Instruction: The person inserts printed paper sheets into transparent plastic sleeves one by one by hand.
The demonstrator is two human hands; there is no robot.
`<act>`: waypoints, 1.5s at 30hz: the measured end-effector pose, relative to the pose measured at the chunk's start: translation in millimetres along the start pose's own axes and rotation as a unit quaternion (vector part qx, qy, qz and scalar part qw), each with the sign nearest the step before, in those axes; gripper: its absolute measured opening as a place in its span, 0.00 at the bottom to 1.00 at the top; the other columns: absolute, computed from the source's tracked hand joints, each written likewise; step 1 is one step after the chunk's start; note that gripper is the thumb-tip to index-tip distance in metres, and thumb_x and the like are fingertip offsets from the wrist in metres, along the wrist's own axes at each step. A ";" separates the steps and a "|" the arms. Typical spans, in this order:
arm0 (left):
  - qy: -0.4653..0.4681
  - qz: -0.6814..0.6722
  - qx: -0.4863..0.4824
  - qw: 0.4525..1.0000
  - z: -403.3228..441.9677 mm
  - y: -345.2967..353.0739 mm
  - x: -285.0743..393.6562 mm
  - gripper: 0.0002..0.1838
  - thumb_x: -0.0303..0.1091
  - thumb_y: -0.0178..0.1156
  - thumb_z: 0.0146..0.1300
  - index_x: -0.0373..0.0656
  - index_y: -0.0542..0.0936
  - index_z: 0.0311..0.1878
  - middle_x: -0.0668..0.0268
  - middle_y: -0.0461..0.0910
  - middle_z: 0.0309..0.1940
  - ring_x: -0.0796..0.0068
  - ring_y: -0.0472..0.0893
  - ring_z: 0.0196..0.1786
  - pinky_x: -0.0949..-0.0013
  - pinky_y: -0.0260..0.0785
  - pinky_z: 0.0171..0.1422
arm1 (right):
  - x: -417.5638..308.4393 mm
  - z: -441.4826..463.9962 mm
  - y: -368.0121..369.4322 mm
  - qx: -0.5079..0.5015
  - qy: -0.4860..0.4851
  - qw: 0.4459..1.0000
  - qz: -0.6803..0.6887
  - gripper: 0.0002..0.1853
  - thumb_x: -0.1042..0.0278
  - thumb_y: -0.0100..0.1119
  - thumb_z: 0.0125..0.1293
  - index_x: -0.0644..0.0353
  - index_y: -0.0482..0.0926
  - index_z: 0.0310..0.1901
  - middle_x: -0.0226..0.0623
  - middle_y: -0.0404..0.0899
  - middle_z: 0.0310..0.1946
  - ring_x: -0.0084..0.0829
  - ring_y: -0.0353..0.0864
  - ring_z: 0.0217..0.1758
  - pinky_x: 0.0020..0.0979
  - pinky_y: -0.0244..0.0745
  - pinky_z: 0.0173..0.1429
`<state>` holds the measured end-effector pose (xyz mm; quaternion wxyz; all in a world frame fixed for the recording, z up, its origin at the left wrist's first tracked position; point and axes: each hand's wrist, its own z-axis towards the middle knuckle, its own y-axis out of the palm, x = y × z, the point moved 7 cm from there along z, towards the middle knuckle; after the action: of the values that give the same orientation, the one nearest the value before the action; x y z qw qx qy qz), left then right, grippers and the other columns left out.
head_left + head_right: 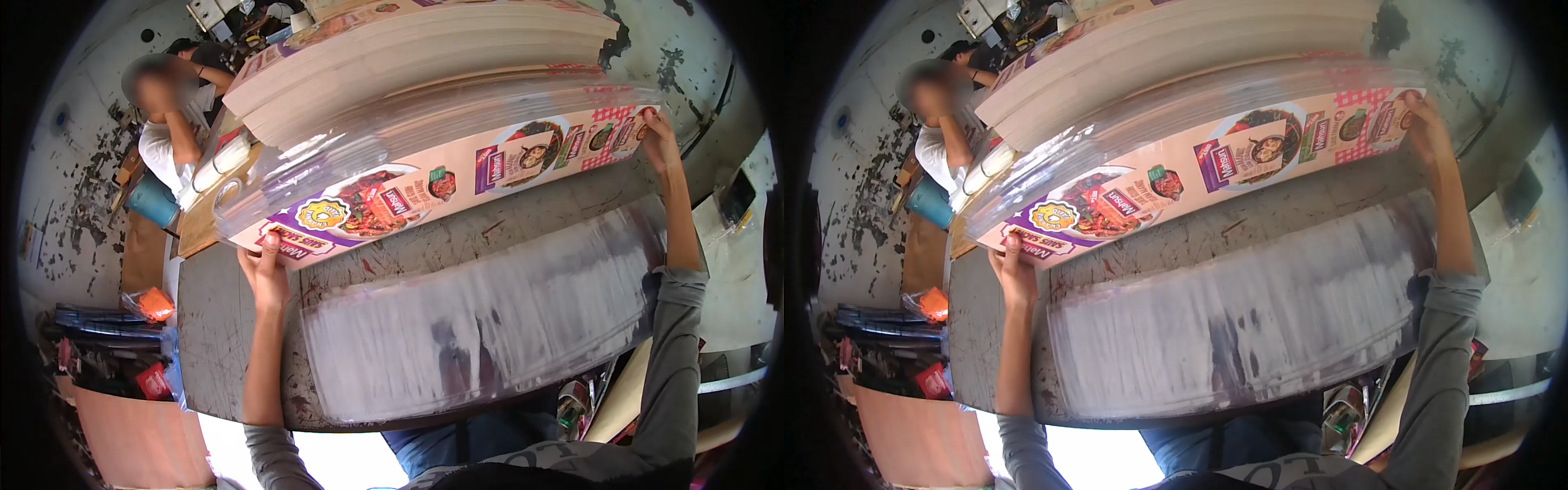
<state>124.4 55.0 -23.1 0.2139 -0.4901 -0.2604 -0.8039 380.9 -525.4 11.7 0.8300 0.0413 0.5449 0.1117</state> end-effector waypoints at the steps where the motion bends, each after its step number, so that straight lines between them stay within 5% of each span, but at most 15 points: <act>1: -0.005 0.017 -0.044 0.999 1.3 5.0 2.9 0.32 0.43 0.67 0.52 0.30 0.66 0.53 0.59 0.74 0.45 0.72 0.73 0.48 0.68 0.61 0.58 | 5.7 0.3 -7.1 -0.014 0.029 0.999 -0.019 0.16 0.59 0.59 0.58 0.61 0.72 0.43 0.33 0.75 0.38 0.27 0.74 0.45 0.30 0.64 0.52; 3: -0.026 0.015 -0.082 0.996 2.4 9.3 1.6 0.31 0.39 0.67 0.51 0.31 0.67 0.53 0.58 0.75 0.45 0.71 0.74 0.49 0.67 0.60 0.59 | 13.4 2.8 -26.4 -0.023 0.057 0.997 -0.038 0.16 0.60 0.59 0.58 0.61 0.71 0.43 0.33 0.75 0.39 0.28 0.73 0.46 0.31 0.64 0.54; 8: -0.038 0.006 -0.101 0.994 3.8 11.9 12.3 0.34 0.41 0.64 0.51 0.31 0.65 0.57 0.56 0.73 0.49 0.67 0.72 0.53 0.65 0.58 0.62 | -11.1 -4.2 12.4 -0.093 0.072 0.977 0.180 0.25 0.58 0.50 0.64 0.67 0.67 0.57 0.39 0.71 0.54 0.31 0.69 0.58 0.33 0.60 0.62; 10: 0.033 -0.083 -0.140 0.986 -1.1 36.1 42.9 0.35 0.47 0.57 0.57 0.33 0.63 0.61 0.54 0.70 0.55 0.64 0.69 0.59 0.62 0.55 0.65 | -3.6 4.1 6.8 -0.093 0.063 0.984 0.135 0.28 0.56 0.48 0.65 0.66 0.63 0.60 0.41 0.65 0.60 0.32 0.63 0.63 0.33 0.56 0.65; 12: -0.010 -0.115 -0.115 0.987 0.3 40.4 45.4 0.33 0.48 0.53 0.59 0.34 0.63 0.62 0.53 0.68 0.57 0.63 0.67 0.61 0.62 0.54 0.66 | -5.7 7.7 9.6 -0.094 0.051 0.991 0.085 0.30 0.54 0.46 0.65 0.64 0.59 0.64 0.43 0.60 0.65 0.33 0.57 0.68 0.34 0.53 0.68; 15: -0.071 -0.139 -0.097 0.983 3.5 39.4 37.5 0.31 0.48 0.47 0.62 0.35 0.64 0.62 0.54 0.67 0.58 0.63 0.66 0.62 0.62 0.53 0.67 | -9.6 2.2 24.1 -0.041 0.073 0.996 -0.025 0.27 0.53 0.47 0.65 0.62 0.65 0.61 0.42 0.65 0.61 0.33 0.62 0.65 0.32 0.55 0.67; 17: -0.088 -0.130 -0.100 0.982 5.7 36.7 33.8 0.29 0.47 0.46 0.63 0.35 0.64 0.61 0.55 0.68 0.57 0.64 0.66 0.62 0.62 0.54 0.67 | -9.4 3.3 23.5 -0.011 0.070 0.997 -0.034 0.23 0.53 0.51 0.63 0.59 0.72 0.55 0.35 0.74 0.51 0.28 0.73 0.53 0.29 0.64 0.58; 23: -0.076 -0.108 -0.086 0.988 4.8 32.4 38.6 0.28 0.47 0.45 0.64 0.34 0.67 0.59 0.56 0.70 0.56 0.66 0.67 0.61 0.63 0.54 0.66 | 3.5 8.6 -0.6 0.090 0.099 0.991 -0.014 0.17 0.57 0.58 0.57 0.56 0.76 0.45 0.31 0.77 0.41 0.27 0.75 0.45 0.30 0.68 0.51; 30: -0.145 -0.109 -0.041 0.982 19.8 29.0 30.9 0.24 0.43 0.49 0.62 0.33 0.71 0.53 0.58 0.76 0.49 0.67 0.75 0.52 0.66 0.63 0.59 | 1.1 12.2 0.8 0.110 0.092 0.990 -0.006 0.14 0.58 0.58 0.56 0.58 0.78 0.40 0.31 0.77 0.41 0.29 0.74 0.46 0.31 0.66 0.54; 34: -0.152 -0.110 -0.044 0.981 25.0 23.0 24.3 0.21 0.40 0.50 0.60 0.38 0.72 0.53 0.63 0.76 0.49 0.69 0.74 0.52 0.65 0.63 0.58 | 10.5 23.4 -13.4 0.123 0.112 0.986 0.004 0.13 0.61 0.59 0.51 0.56 0.78 0.38 0.32 0.77 0.36 0.28 0.74 0.38 0.30 0.68 0.46; 37: -0.147 -0.092 -0.019 0.985 20.5 22.4 30.0 0.24 0.38 0.49 0.57 0.29 0.72 0.51 0.56 0.74 0.50 0.66 0.75 0.52 0.66 0.63 0.59 | 14.5 28.6 -23.7 0.097 0.117 0.988 0.001 0.12 0.62 0.59 0.49 0.56 0.79 0.36 0.32 0.77 0.35 0.28 0.74 0.38 0.29 0.68 0.45; 42: -0.135 -0.088 -0.075 0.984 19.9 36.1 39.6 0.26 0.36 0.47 0.58 0.34 0.69 0.58 0.56 0.71 0.55 0.66 0.71 0.57 0.67 0.61 0.61 | 9.0 24.1 -23.9 0.128 0.123 0.984 -0.029 0.13 0.62 0.60 0.49 0.57 0.79 0.36 0.32 0.77 0.36 0.27 0.74 0.40 0.29 0.68 0.46; 45: -0.127 -0.108 -0.092 0.982 22.6 35.7 37.3 0.25 0.37 0.46 0.60 0.35 0.67 0.60 0.56 0.71 0.55 0.66 0.71 0.57 0.68 0.61 0.62 | 4.1 28.6 -9.9 0.061 0.089 0.994 -0.013 0.14 0.62 0.60 0.49 0.56 0.79 0.38 0.32 0.76 0.37 0.27 0.73 0.43 0.29 0.67 0.48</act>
<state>145.1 38.3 26.6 0.0450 -0.5745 -0.2616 -0.7743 409.9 -532.5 17.6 0.7753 0.0742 0.6232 0.0710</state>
